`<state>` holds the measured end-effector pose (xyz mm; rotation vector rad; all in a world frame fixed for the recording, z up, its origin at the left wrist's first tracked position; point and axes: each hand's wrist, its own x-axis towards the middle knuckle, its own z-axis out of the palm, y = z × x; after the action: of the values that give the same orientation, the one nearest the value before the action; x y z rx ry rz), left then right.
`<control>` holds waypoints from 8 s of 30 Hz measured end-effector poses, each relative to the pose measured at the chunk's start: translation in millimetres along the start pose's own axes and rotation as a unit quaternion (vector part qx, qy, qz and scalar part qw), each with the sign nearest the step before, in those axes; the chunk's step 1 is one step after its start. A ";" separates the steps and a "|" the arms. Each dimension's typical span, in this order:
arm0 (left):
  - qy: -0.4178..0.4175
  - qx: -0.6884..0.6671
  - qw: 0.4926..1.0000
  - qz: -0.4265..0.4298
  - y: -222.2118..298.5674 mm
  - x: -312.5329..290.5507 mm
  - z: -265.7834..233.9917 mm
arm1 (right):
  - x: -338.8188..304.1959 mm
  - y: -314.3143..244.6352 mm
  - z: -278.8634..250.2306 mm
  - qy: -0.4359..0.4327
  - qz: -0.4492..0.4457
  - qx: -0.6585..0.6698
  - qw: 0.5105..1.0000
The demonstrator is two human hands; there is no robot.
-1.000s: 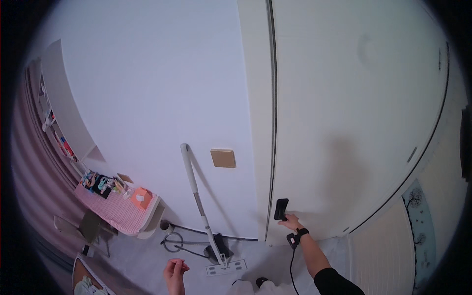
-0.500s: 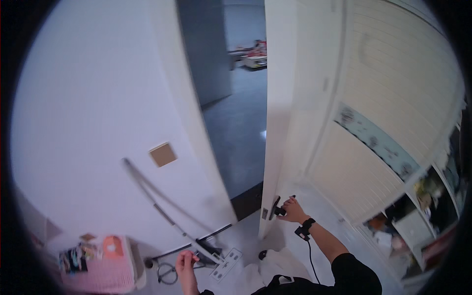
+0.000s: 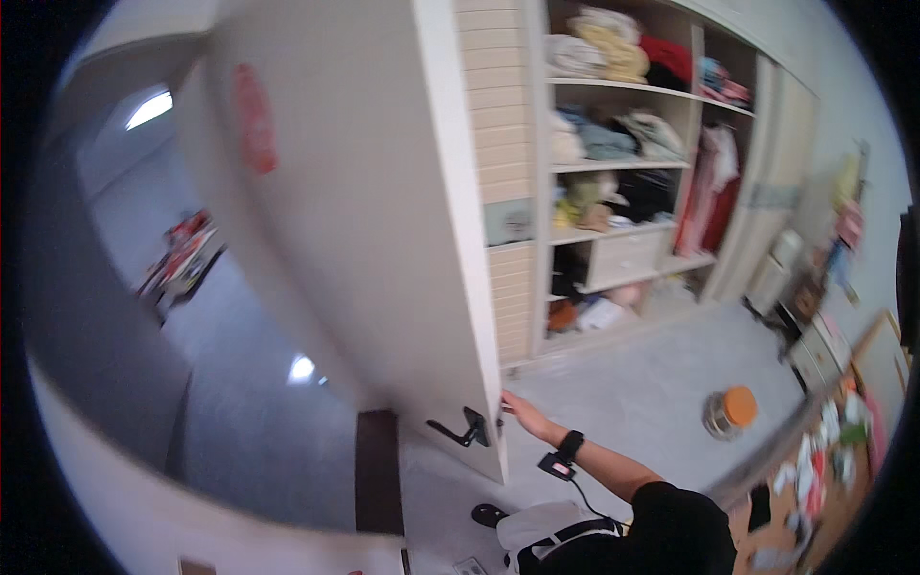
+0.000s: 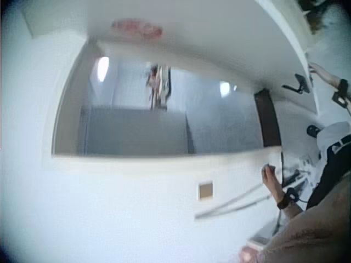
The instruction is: Folding socks and other clothing items on a bed.
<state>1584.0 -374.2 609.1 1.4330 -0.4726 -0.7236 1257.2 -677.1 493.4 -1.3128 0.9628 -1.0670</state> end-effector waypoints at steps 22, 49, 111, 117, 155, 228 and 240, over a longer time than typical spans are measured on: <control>-0.260 -0.020 0.965 -0.019 21.5 383.6 122.0 | 45.5 -10.7 -41.1 0.363 -0.073 0.032 0.928; -0.290 0.040 0.956 0.020 129.8 812.0 113.2 | 68.6 101.0 160.3 0.625 0.418 -0.559 0.350; -0.280 -0.021 0.959 -0.038 238.0 1555.0 356.7 | 986.5 374.0 323.8 0.321 0.423 0.178 0.828; -0.301 -0.007 0.952 -0.050 249.7 1672.1 407.7 | 975.5 366.7 397.9 0.363 0.454 0.232 0.780; -0.344 -0.011 0.934 -0.092 262.7 2435.0 936.0 | 1741.9 391.9 477.0 0.358 0.623 0.169 0.674; -0.359 0.015 0.930 -0.079 329.4 3594.7 1841.0 | 3107.9 461.7 507.6 -0.016 0.745 -0.209 0.634; -0.475 0.033 0.875 -0.082 312.0 3603.2 1937.6 | 3301.6 465.1 386.4 0.312 0.483 -0.429 0.697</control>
<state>2843.5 -4278.8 658.9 1.1008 -1.1437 -1.5686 2496.7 -3782.1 195.4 -0.7957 2.5240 -0.1159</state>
